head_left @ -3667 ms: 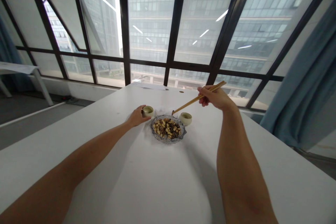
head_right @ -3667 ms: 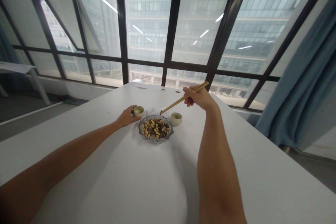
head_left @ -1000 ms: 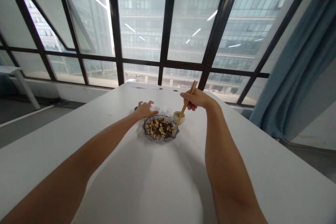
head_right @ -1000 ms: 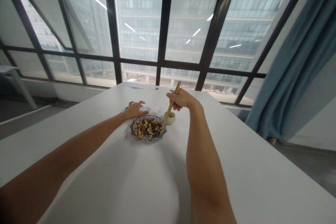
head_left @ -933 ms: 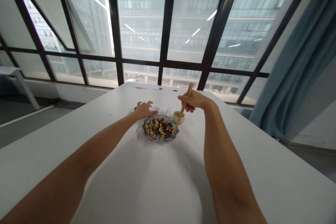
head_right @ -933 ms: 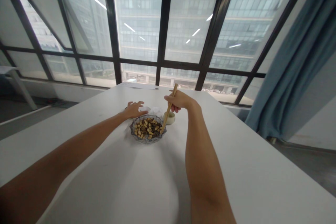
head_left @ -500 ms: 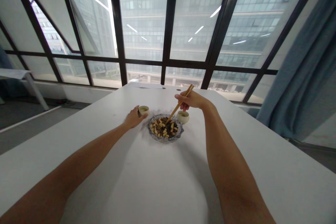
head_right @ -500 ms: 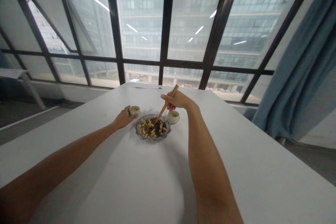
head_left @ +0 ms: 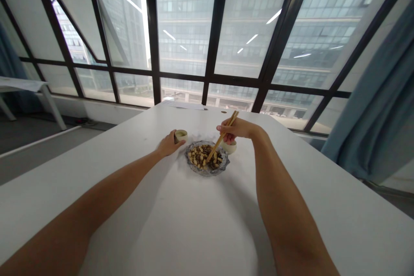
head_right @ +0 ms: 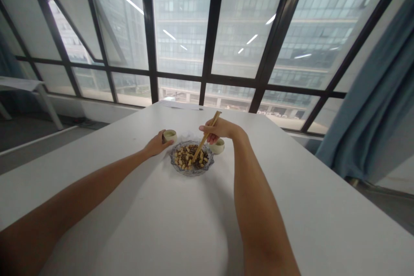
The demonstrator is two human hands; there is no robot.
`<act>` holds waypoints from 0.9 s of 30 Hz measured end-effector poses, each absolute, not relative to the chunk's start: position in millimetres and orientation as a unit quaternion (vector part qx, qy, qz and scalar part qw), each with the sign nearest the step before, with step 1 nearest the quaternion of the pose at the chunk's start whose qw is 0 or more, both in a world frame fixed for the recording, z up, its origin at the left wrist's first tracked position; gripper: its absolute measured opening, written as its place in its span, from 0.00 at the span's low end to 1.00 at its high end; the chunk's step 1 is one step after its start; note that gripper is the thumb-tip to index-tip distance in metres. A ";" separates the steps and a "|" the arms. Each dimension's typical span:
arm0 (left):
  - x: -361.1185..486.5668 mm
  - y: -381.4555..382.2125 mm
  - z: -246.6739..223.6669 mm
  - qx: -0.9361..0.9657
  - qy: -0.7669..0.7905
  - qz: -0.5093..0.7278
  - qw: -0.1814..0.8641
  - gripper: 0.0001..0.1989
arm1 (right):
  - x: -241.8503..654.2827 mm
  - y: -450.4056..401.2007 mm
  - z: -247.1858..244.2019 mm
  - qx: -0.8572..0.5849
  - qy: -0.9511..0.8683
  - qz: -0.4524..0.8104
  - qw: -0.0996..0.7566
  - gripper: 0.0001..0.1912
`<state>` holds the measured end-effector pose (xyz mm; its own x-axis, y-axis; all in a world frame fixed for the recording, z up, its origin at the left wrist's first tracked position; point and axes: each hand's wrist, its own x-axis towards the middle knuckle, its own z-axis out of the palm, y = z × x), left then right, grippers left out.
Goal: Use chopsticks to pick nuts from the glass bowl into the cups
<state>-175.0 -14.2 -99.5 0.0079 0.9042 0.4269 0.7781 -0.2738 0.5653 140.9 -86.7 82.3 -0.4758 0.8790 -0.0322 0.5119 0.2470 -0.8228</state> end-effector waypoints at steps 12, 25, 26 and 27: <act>-176.8 -14.0 -99.9 0.719 0.594 0.353 0.082 0.42 | 150.5 -80.1 88.4 -0.431 -0.765 0.311 0.364 0.27; -176.4 -14.9 -100.0 0.719 0.594 0.354 0.064 0.41 | 147.6 -70.8 81.8 -0.452 -0.774 0.306 0.321 0.26; -176.4 -14.7 -100.1 0.720 0.594 0.354 0.065 0.42 | 147.7 -69.7 80.8 -0.451 -0.776 0.304 0.320 0.26; -176.4 -14.4 -100.3 0.721 0.593 0.353 0.066 0.42 | 147.9 -68.9 80.0 -0.450 -0.777 0.304 0.319 0.26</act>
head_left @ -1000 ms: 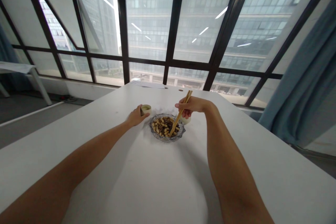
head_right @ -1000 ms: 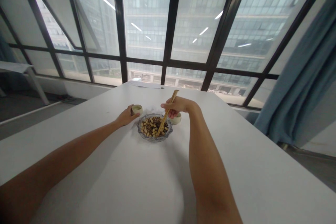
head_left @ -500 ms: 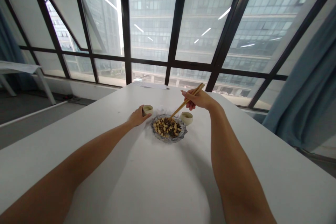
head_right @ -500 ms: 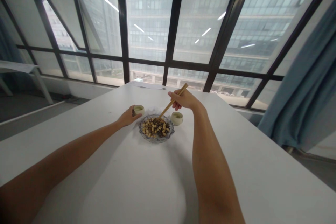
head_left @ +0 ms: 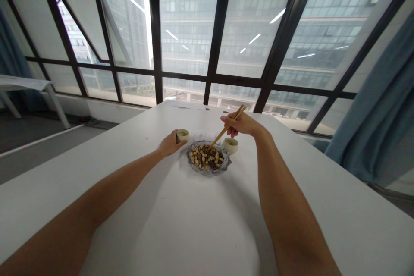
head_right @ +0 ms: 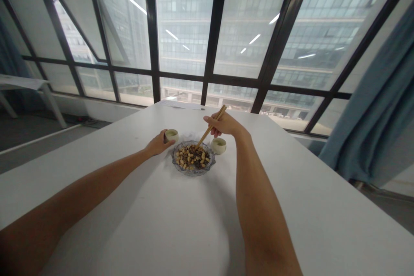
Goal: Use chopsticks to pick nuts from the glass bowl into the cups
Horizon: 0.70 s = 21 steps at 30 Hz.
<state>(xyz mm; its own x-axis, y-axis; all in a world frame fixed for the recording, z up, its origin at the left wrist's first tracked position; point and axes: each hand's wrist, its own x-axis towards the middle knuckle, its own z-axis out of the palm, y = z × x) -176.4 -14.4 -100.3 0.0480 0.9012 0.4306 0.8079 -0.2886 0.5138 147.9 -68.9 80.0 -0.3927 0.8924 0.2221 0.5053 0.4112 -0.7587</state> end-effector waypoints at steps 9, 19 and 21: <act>-177.1 -9.6 -105.1 0.713 0.585 0.381 0.065 0.41 | 146.0 -69.0 79.1 -0.445 -0.779 0.311 0.315 0.24; -180.1 -5.2 -108.7 0.719 0.583 0.373 0.061 0.41 | 154.8 -78.8 87.8 -0.421 -0.784 0.282 0.359 0.28; -179.7 -5.6 -107.7 0.718 0.586 0.369 0.064 0.42 | 156.9 -79.2 87.9 -0.424 -0.782 0.279 0.362 0.29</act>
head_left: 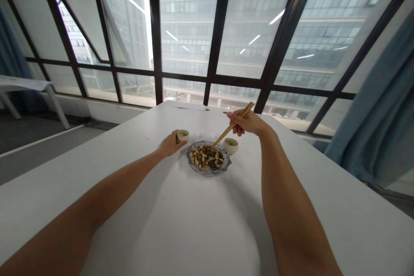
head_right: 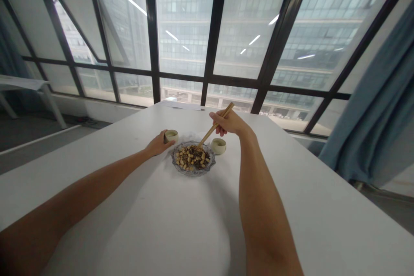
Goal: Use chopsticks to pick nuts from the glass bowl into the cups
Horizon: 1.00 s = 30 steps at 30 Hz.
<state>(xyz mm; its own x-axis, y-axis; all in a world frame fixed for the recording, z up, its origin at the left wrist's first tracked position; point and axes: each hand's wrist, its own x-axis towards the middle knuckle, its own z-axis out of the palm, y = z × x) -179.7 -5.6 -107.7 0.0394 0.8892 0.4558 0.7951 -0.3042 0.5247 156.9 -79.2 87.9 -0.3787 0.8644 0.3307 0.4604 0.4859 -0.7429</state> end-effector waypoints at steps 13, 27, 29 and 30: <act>-183.4 -7.5 -102.6 0.698 0.589 0.398 0.086 0.44 | 157.6 -79.1 88.7 -0.435 -0.779 0.267 0.364 0.28; -179.9 -23.3 -91.9 0.748 0.503 0.431 0.033 0.36 | 156.1 -81.9 90.6 -0.415 -0.776 0.273 0.389 0.29; -179.9 -23.1 -92.4 0.757 0.492 0.430 0.028 0.36 | 154.9 -84.2 92.1 -0.403 -0.778 0.277 0.394 0.30; -179.8 -23.2 -92.4 0.760 0.486 0.431 0.024 0.36 | 154.3 -85.2 92.7 -0.399 -0.779 0.279 0.396 0.30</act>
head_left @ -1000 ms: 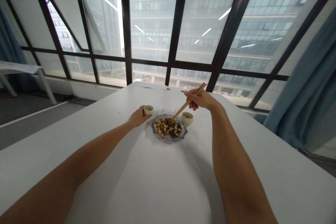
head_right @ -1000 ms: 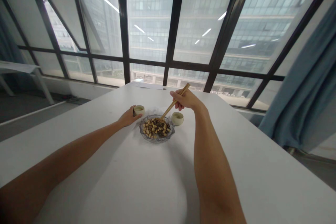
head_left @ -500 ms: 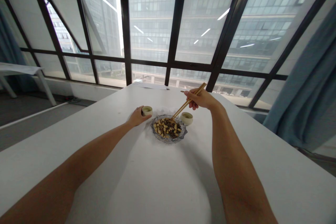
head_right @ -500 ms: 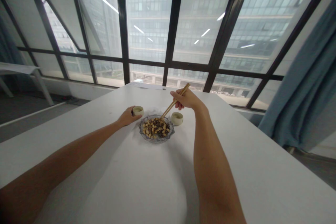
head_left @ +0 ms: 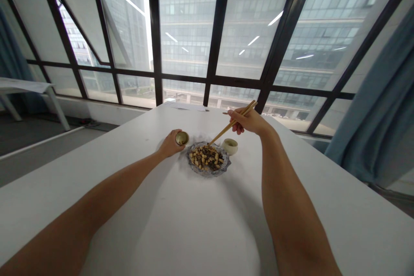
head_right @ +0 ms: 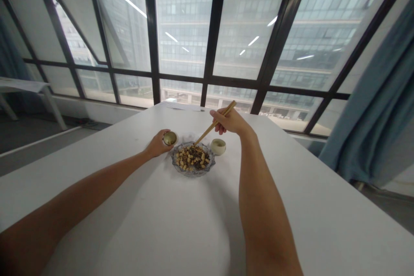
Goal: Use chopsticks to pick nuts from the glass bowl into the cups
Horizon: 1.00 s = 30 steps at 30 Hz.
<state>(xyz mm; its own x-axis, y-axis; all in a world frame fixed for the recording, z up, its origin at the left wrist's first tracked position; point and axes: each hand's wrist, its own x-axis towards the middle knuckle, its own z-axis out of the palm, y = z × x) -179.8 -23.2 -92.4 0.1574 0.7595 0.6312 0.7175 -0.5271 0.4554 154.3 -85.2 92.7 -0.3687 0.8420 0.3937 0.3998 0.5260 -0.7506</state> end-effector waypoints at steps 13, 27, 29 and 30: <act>-177.7 -25.4 -91.1 0.751 0.489 0.443 0.027 0.36 | 153.9 -87.7 93.6 -0.409 -0.770 0.283 0.400 0.30; -180.9 -16.1 -94.5 0.677 0.573 0.450 0.107 0.32 | 161.0 -90.2 98.7 -0.459 -0.773 0.211 0.384 0.27; -181.1 -15.1 -94.9 0.677 0.577 0.444 0.109 0.31 | 160.2 -92.5 100.1 -0.458 -0.771 0.209 0.390 0.28; -181.4 -14.3 -95.2 0.677 0.578 0.442 0.110 0.31 | 159.8 -93.2 100.5 -0.458 -0.770 0.209 0.392 0.28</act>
